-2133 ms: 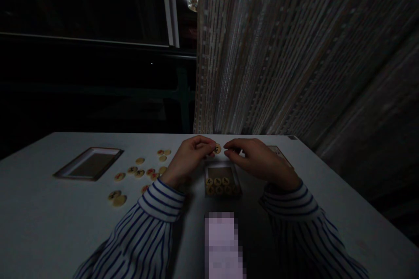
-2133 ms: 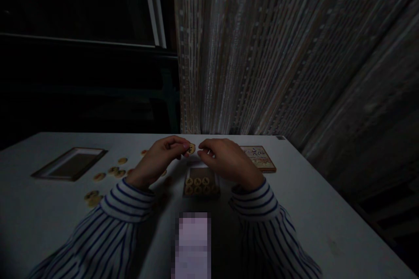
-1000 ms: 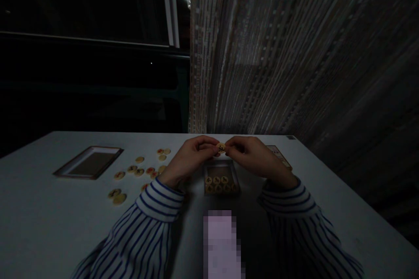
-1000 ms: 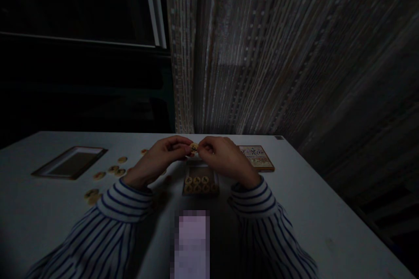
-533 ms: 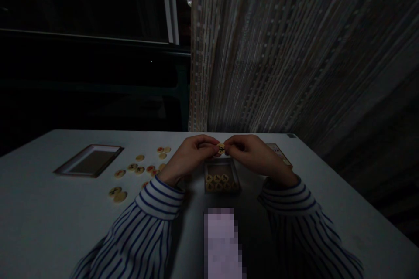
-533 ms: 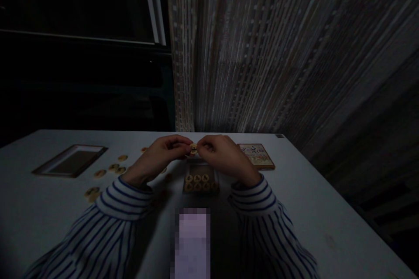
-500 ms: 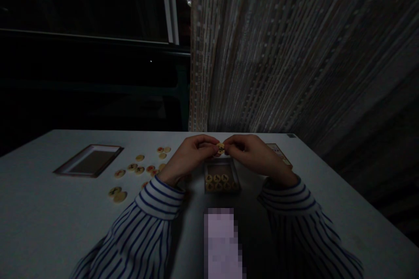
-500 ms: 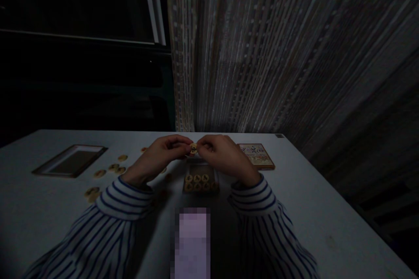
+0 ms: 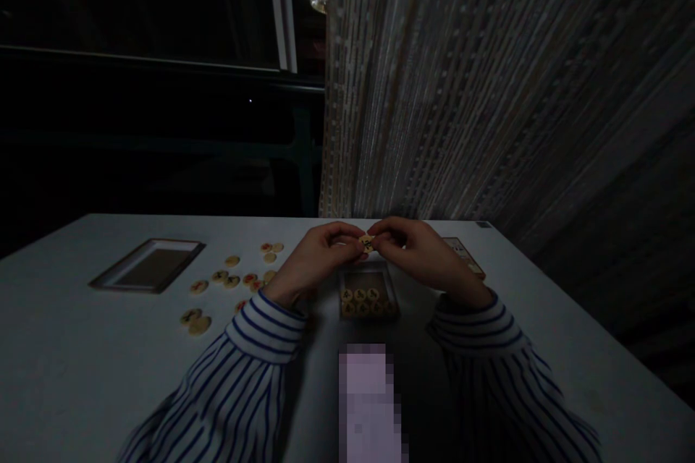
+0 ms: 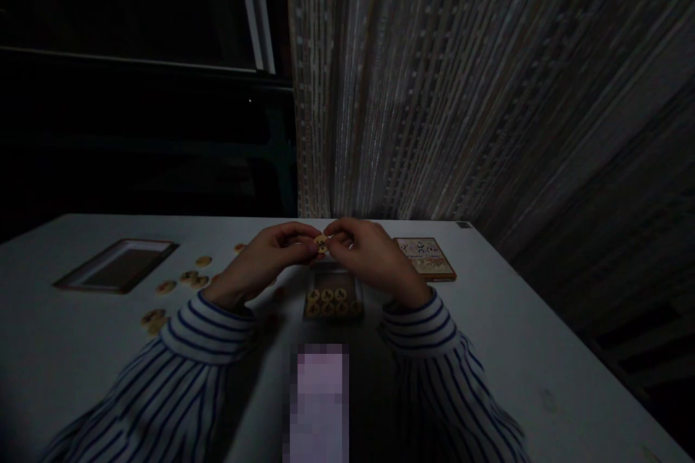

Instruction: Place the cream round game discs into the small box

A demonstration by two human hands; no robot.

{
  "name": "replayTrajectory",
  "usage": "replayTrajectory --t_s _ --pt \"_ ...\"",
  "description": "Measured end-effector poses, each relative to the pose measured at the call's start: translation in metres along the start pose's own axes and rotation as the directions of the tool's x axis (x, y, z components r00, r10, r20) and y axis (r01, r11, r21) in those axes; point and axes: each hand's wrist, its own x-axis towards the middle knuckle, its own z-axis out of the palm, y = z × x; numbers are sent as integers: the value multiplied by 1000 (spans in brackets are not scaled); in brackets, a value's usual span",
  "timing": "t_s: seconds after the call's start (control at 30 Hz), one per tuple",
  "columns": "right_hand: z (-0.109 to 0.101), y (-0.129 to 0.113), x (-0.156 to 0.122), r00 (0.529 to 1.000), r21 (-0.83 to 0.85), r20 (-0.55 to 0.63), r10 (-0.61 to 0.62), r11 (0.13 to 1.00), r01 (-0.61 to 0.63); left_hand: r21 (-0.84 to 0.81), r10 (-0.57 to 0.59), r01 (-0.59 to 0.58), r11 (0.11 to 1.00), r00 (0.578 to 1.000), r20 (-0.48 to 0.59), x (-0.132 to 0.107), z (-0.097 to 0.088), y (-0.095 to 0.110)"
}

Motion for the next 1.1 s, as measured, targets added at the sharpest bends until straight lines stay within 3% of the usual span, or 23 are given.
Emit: replayTrajectory --t_s 0.23,0.5,0.83,1.1 --pt "-2 1 1 998 -29 17 -66 997 66 96 24 -22 995 1000 -13 1 -3 0" --pt "-1 4 0 999 -5 1 -33 999 33 30 -8 9 1000 999 -40 1 0 1" --pt "-2 4 1 999 8 31 -42 999 41 12 -16 15 1000 999 41 2 0 -2" --pt "-3 3 0 998 22 35 -48 999 47 6 -35 35 999 999 26 1 1 -1"
